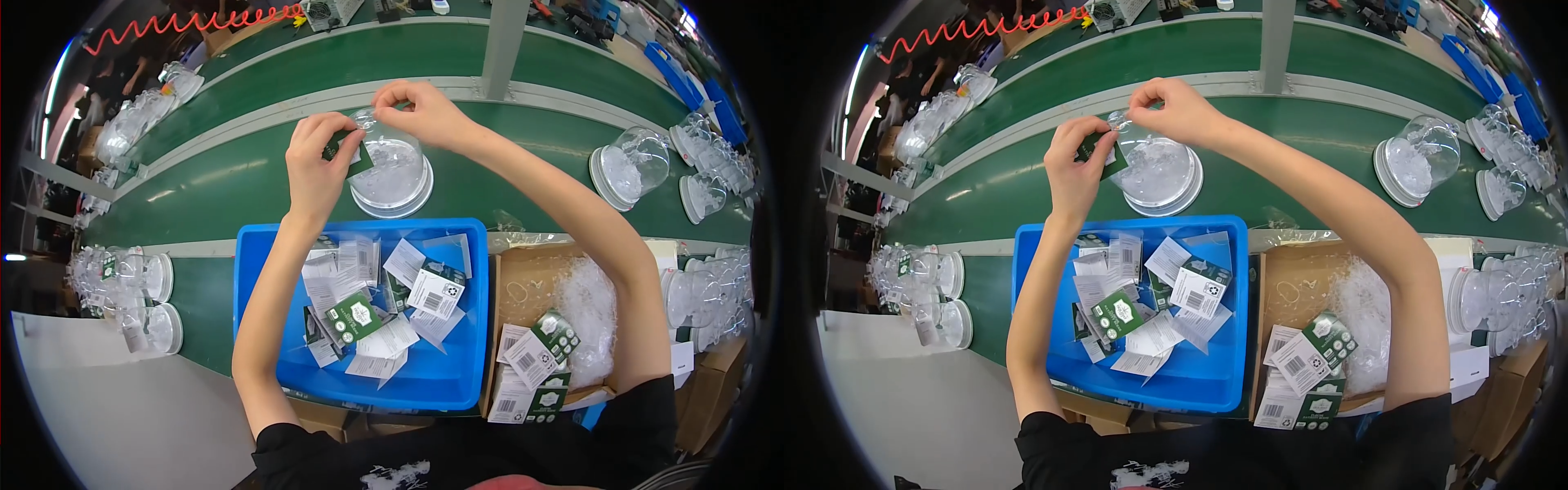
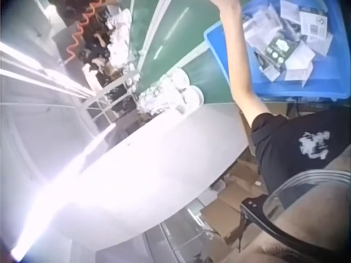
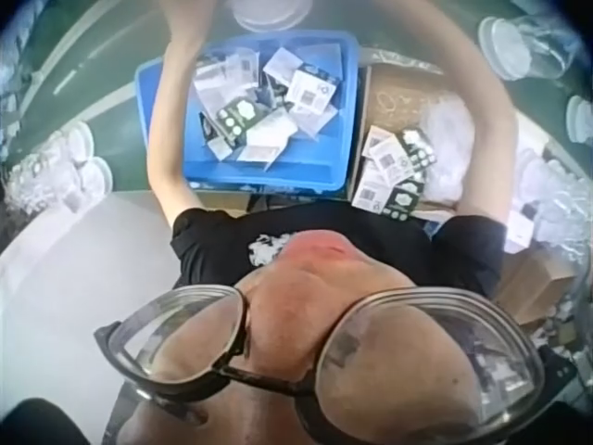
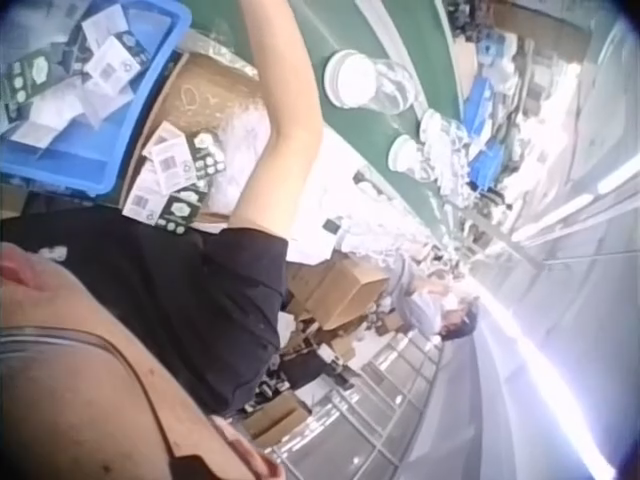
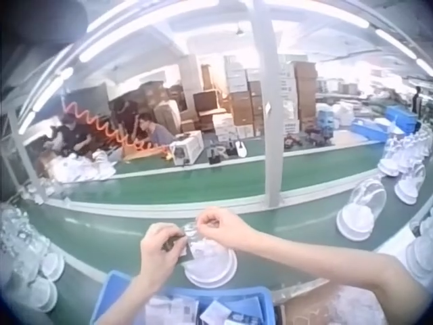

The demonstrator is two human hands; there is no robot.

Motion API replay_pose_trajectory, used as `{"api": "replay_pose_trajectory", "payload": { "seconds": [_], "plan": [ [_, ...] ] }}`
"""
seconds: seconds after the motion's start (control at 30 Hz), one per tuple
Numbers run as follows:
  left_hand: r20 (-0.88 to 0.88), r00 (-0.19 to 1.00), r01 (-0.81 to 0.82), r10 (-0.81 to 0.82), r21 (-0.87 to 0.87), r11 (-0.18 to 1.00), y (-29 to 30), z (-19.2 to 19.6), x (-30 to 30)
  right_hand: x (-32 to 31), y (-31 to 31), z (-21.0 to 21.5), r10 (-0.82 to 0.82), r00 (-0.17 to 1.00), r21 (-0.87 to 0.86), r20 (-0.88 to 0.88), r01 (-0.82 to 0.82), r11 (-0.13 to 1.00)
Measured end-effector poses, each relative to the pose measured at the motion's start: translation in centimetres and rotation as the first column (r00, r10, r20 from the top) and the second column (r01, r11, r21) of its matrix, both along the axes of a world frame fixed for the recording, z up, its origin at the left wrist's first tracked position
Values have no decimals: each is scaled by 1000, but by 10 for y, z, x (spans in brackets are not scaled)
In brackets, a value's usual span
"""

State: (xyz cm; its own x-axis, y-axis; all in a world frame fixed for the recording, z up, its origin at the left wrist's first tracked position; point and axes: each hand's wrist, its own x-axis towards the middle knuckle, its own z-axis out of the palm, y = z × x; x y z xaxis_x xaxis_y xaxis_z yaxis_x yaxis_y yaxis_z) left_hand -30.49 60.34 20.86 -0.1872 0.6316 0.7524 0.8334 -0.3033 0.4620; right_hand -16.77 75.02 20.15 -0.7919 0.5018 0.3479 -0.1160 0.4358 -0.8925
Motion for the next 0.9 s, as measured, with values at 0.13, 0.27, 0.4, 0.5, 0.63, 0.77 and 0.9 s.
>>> {"api": "replay_pose_trajectory", "payload": {
  "seconds": [0.13,0.27,0.4,0.5,0.63,0.77,0.9],
  "plan": [
    [-134,991,9,-7,15,1000,-3,1,-7,-7,8,1,80,996,-18,50,-79,997],
    [-213,977,0,-1,-5,1000,-8,2,-12,-11,7,2,93,994,110,62,-99,989],
    [-269,963,-43,29,-46,998,-12,11,-18,-19,2,-1,45,998,139,-54,-37,990],
    [-211,973,-102,90,-49,994,-16,20,-16,-26,0,-5,53,995,196,-84,-36,980],
    [-224,973,-4,-53,-247,969,-8,26,-4,-22,-1,-12,82,992,122,-92,-70,990],
    [-345,938,-52,-20,-198,979,-3,29,-1,-21,2,-14,123,991,4,-53,-123,992],
    [-337,940,-113,51,-167,979,-4,24,-2,-24,0,-13,116,991,-72,-70,-121,990]
  ]
}}
